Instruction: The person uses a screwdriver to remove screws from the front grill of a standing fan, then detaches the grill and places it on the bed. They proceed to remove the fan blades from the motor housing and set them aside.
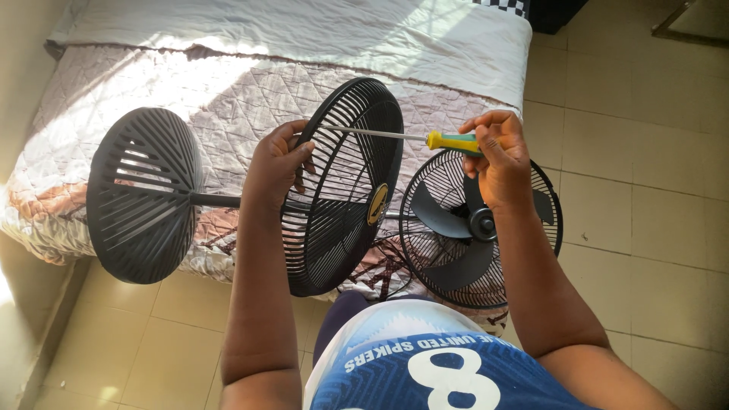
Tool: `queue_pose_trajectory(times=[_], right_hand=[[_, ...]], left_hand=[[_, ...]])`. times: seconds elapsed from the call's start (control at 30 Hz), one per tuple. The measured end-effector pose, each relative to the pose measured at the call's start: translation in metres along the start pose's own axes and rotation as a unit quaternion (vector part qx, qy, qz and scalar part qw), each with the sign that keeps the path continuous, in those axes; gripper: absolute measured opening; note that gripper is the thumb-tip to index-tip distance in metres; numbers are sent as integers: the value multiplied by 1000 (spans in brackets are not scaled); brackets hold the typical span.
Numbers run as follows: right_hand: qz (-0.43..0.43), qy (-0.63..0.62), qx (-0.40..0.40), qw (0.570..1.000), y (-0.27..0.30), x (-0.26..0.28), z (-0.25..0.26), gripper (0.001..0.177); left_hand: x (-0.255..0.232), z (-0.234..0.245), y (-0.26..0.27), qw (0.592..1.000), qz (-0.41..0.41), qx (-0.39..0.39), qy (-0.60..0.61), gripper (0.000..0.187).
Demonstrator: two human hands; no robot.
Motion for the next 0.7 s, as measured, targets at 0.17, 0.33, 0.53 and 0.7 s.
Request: queue_pose_trajectory(times=[0.17,0.33,0.53,0.7], right_hand=[[67,30,41,996,3,5,-5,35],[39,36,4,999,5,7,-9,36],[-45,36,-12,998,5,-4,4,23],[-10,80,3,997,10,-9,6,27]], left_hand=[[0,0,3,1000,-7,1,-1,46],[0,-1,3,1000,-8,2,-5,46],[-1,-1,4,1000,-9,5,5,43],[-3,-1,4,1000,-1,-16,-7,42]])
Point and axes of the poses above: each hand's wrist, its own y-axis away from the middle knuckle, its own z-axis out of the back of the hand, x = y × z, the point moved 1 cm from there along -y, towards the middle knuckle, and after that the axes turned 3 degrees about -x, right-handed, at the moved point
